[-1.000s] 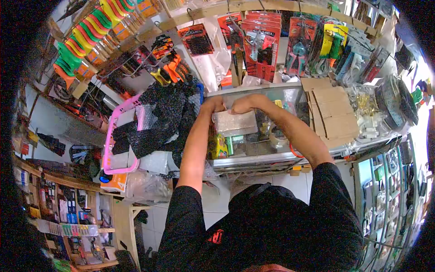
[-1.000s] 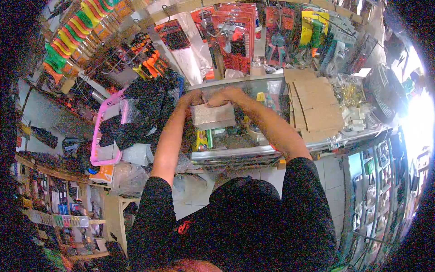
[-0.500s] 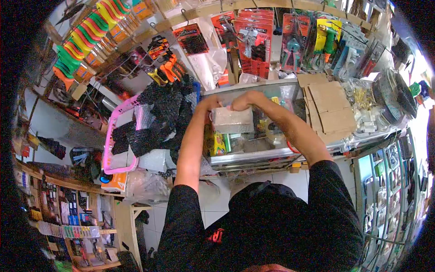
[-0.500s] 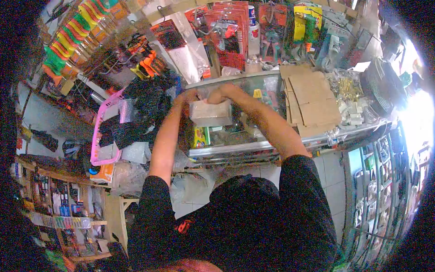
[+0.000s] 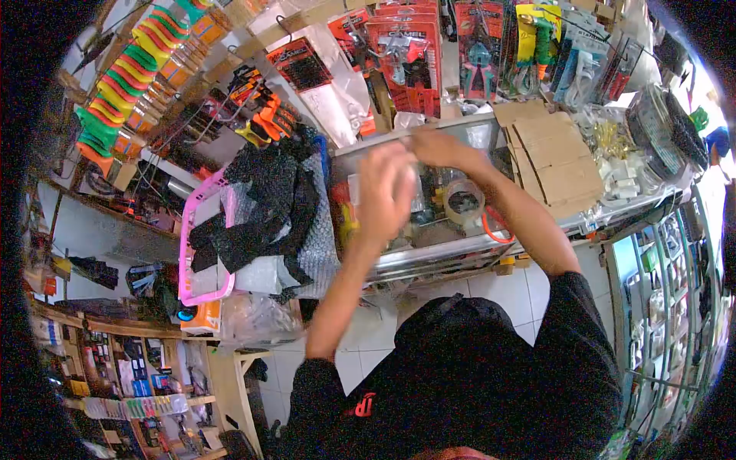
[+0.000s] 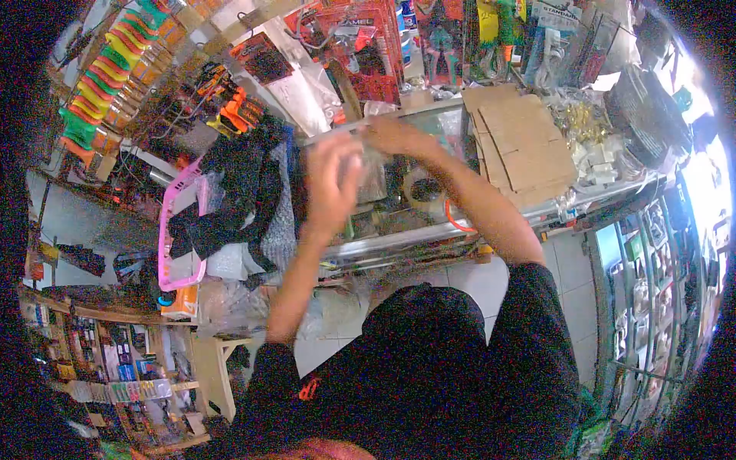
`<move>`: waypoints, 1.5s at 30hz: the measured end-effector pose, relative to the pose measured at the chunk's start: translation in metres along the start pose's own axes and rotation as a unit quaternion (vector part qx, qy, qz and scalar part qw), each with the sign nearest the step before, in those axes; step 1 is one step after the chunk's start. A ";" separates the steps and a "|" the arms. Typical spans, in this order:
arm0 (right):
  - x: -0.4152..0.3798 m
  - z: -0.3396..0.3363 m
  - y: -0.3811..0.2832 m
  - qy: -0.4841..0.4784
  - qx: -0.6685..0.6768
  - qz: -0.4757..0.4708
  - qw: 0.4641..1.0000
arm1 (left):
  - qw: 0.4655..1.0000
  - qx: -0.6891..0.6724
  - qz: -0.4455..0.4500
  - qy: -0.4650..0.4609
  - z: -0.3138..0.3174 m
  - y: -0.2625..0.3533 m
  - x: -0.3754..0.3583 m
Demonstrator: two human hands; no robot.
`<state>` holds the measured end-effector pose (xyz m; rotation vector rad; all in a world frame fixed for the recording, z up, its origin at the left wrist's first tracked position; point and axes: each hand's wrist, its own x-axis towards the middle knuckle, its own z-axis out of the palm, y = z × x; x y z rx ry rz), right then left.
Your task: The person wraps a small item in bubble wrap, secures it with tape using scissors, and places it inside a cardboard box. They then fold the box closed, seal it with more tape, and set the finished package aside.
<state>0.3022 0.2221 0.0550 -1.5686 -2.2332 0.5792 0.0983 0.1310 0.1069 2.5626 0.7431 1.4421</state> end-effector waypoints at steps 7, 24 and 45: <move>-0.132 -0.025 -0.005 0.215 0.263 0.069 0.938 | 0.978 0.108 0.041 -0.173 0.126 0.010 -0.100; -0.274 0.043 -0.077 0.276 0.523 0.099 0.800 | 0.955 -0.242 -0.083 -0.153 0.038 0.079 -0.088; -0.293 0.036 -0.122 0.222 0.407 0.068 0.883 | 0.896 -0.380 -0.195 -0.122 0.008 0.089 -0.052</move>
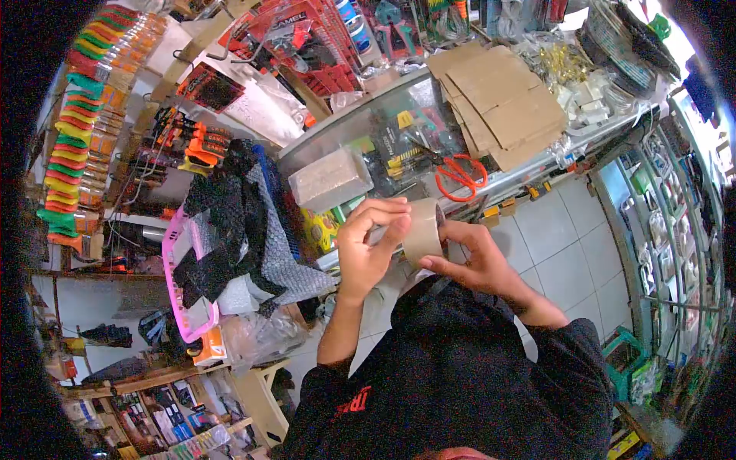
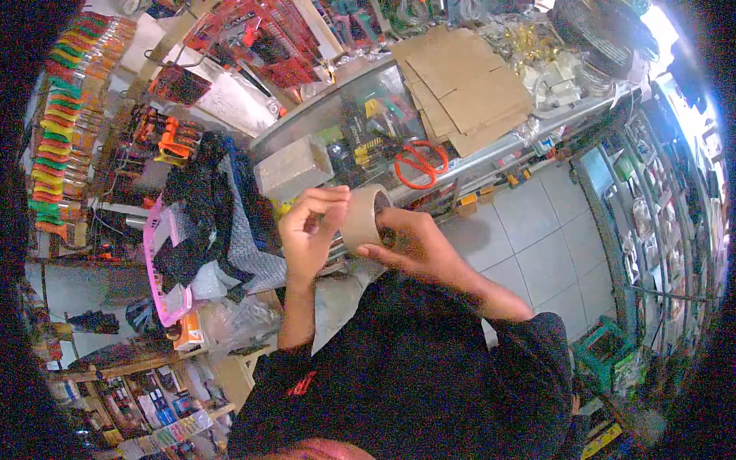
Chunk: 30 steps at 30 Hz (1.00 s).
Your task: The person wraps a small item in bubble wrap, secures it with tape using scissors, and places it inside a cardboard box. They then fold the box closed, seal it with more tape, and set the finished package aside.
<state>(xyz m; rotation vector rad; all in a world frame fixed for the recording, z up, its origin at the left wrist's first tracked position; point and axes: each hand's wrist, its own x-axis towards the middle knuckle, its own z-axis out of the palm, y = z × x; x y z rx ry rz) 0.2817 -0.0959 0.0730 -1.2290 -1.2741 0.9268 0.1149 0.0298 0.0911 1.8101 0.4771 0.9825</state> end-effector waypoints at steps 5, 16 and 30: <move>-0.002 -0.003 -0.006 0.003 -0.058 -0.143 0.988 | 0.977 0.139 0.163 0.023 0.001 0.025 -0.004; -0.002 0.000 -0.009 -0.020 -0.057 -0.226 0.972 | 0.955 0.234 0.173 0.053 -0.004 0.053 -0.016; -0.019 0.022 -0.023 0.032 0.139 0.118 0.983 | 0.992 0.109 -0.058 0.027 -0.004 0.017 -0.013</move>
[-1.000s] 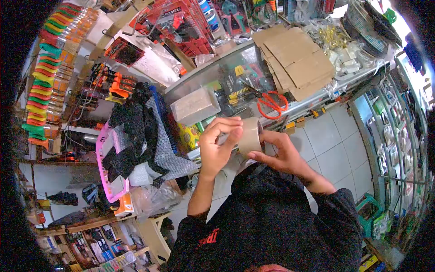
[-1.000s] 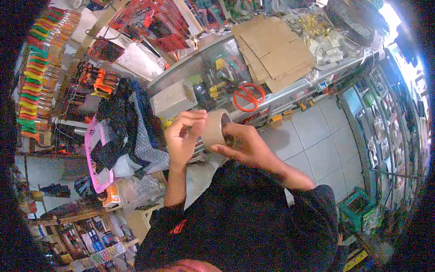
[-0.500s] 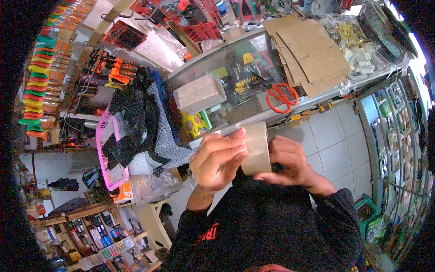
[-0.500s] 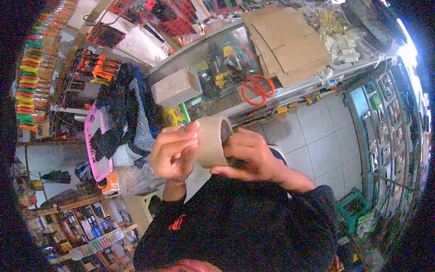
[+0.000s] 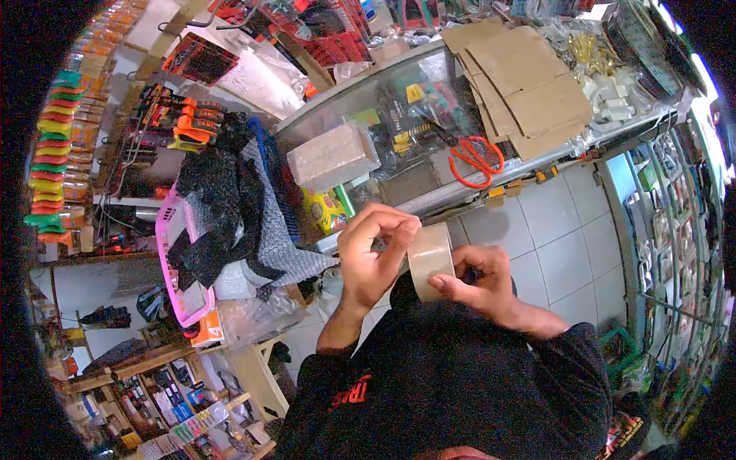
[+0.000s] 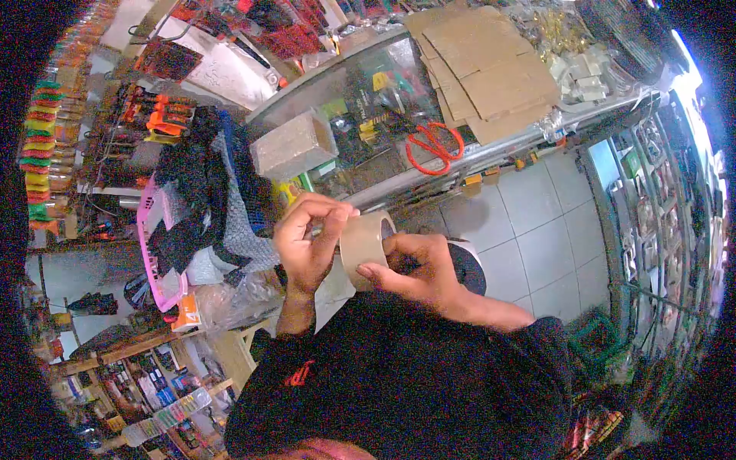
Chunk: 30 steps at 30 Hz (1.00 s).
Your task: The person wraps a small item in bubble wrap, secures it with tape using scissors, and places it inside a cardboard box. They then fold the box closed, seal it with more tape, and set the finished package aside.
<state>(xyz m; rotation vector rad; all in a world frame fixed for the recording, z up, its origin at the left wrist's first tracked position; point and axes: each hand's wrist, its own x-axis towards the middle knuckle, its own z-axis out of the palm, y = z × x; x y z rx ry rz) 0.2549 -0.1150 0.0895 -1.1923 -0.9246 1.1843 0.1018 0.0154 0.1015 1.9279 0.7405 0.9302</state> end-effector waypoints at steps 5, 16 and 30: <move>-0.016 0.011 0.026 -0.002 0.008 0.063 0.998 | 0.994 -0.058 -0.087 -0.040 -0.001 -0.020 -0.022; -0.024 -0.023 0.030 -0.305 -0.105 0.050 0.945 | 0.965 -0.116 -0.216 -0.096 -0.008 -0.027 -0.079; 0.133 -0.087 0.100 0.085 -0.677 -0.168 0.712 | 0.989 -0.048 -0.106 -0.091 -0.011 -0.008 -0.087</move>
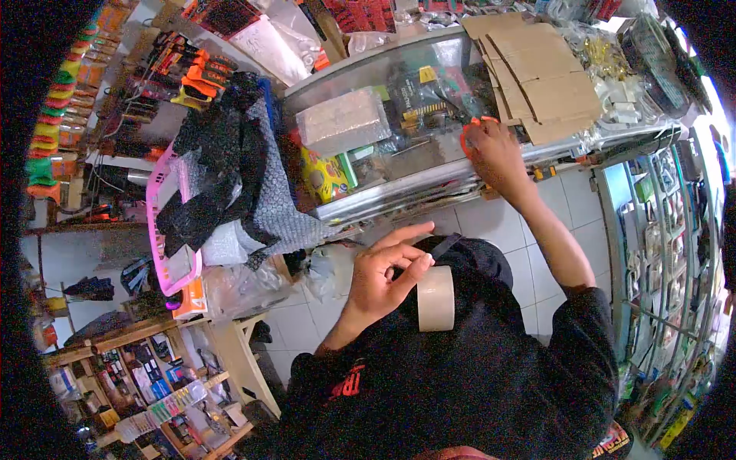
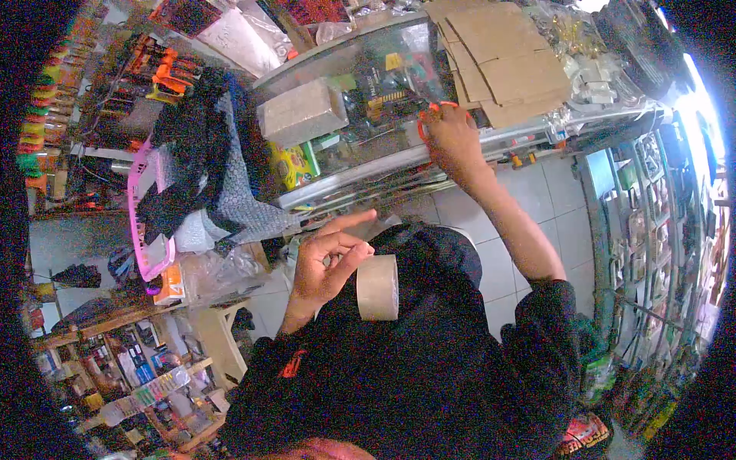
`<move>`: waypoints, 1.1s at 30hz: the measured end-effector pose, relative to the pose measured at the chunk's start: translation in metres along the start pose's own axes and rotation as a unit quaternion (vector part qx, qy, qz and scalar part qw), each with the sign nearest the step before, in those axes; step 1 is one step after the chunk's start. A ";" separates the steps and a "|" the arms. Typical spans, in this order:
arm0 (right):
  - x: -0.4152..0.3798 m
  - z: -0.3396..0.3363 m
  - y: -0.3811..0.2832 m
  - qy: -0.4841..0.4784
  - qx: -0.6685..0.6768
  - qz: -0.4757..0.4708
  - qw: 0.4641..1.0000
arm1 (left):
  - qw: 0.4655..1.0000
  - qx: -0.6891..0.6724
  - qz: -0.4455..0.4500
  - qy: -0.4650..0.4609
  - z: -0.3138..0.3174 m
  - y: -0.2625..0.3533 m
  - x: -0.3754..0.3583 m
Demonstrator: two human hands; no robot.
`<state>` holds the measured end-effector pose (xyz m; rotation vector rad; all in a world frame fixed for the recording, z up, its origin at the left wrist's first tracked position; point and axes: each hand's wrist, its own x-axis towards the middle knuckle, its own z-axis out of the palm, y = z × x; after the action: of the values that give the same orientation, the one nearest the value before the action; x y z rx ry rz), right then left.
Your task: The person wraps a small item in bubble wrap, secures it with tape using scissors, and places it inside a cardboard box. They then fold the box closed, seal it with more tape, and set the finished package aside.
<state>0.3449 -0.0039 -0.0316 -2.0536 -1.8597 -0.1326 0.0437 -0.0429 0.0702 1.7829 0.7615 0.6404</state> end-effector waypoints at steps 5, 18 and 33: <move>0.010 0.004 -0.005 -0.012 -0.018 0.068 0.997 | 1.000 0.021 -0.008 0.020 -0.002 0.008 -0.009; -0.005 -0.005 0.029 -0.092 0.234 0.007 0.968 | 0.999 -0.001 -0.036 -0.035 -0.003 0.018 -0.010; -0.068 -0.151 0.014 -0.341 0.419 -0.183 0.821 | 0.997 0.021 -0.068 -0.042 0.002 0.012 -0.008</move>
<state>0.3763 -0.1181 0.0845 -1.1512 -2.0916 1.2506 0.0426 -0.0532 0.0804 1.7672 0.8363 0.4581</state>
